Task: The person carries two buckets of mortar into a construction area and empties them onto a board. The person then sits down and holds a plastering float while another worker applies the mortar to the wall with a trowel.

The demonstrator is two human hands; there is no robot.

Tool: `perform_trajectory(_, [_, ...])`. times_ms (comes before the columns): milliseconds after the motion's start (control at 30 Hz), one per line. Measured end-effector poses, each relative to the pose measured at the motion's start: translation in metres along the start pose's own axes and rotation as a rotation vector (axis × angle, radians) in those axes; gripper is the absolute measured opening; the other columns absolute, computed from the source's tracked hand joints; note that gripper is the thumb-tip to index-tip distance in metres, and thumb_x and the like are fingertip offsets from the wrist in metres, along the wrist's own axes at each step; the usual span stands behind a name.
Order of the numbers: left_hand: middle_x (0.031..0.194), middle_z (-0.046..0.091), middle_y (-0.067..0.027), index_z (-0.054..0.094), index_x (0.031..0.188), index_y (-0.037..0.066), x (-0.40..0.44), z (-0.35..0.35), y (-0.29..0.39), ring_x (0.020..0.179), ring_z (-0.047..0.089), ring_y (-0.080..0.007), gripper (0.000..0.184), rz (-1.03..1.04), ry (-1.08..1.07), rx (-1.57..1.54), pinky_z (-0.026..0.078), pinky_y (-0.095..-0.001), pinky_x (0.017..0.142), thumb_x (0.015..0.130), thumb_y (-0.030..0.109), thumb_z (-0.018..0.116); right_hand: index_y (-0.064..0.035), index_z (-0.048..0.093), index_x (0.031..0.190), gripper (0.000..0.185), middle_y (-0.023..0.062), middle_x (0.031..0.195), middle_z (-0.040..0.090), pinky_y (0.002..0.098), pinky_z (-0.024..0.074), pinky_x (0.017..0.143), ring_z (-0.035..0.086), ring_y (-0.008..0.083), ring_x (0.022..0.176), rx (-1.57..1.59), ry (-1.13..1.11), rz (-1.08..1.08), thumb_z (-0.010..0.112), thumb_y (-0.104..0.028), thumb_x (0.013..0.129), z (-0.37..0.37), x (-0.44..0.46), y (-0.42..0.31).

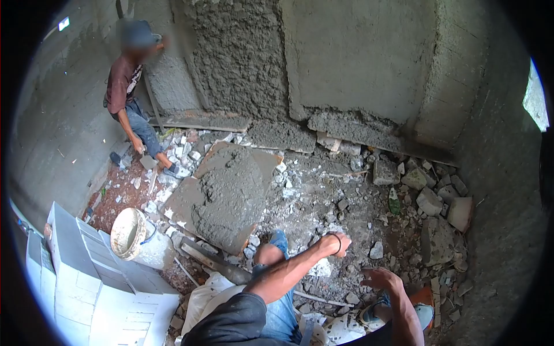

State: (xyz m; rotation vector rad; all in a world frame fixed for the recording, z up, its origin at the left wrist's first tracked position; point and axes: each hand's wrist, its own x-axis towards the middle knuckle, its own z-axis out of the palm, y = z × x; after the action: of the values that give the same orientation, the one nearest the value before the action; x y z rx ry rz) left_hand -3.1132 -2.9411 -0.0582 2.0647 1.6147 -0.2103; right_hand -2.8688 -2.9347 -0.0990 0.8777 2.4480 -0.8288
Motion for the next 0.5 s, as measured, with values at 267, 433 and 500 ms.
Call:
perform_trajectory(267, [0.092,0.063,-0.0216,0.057,0.105,0.0,0.012,0.006,0.006,0.091,0.06,-0.0362,0.039,0.099,0.022,-0.044,0.049,-0.0442,0.077,0.075,0.024,0.06,-0.01,0.051,0.123,0.052,0.0171,0.104,0.062,0.041,0.045,0.085,0.059,0.0323,0.098,-0.01,0.042,-0.042,0.06,-0.039,0.082,-0.001,-0.002,-0.006])
perform_trajectory(433, [0.091,0.064,-0.0207,0.058,0.103,0.001,0.017,0.006,0.003,0.09,0.061,-0.0357,0.037,0.082,0.011,-0.05,0.05,-0.0434,0.075,0.074,0.024,0.061,-0.0102,0.052,0.123,0.049,0.017,0.102,0.063,0.0406,0.045,0.085,0.059,0.0316,0.097,0.011,0.004,0.009,0.059,-0.038,0.082,-0.007,-0.006,-0.013])
perform_trajectory(500, [0.092,0.064,-0.0199,0.06,0.1,0.001,0.01,0.003,0.005,0.088,0.062,-0.0352,0.034,0.078,0.053,-0.051,0.051,-0.0429,0.074,0.074,0.023,0.061,-0.0103,0.052,0.122,0.048,0.017,0.101,0.063,0.0405,0.0451,0.085,0.059,0.0315,0.097,-0.001,-0.019,0.013,0.059,-0.037,0.082,-0.014,-0.009,-0.02])
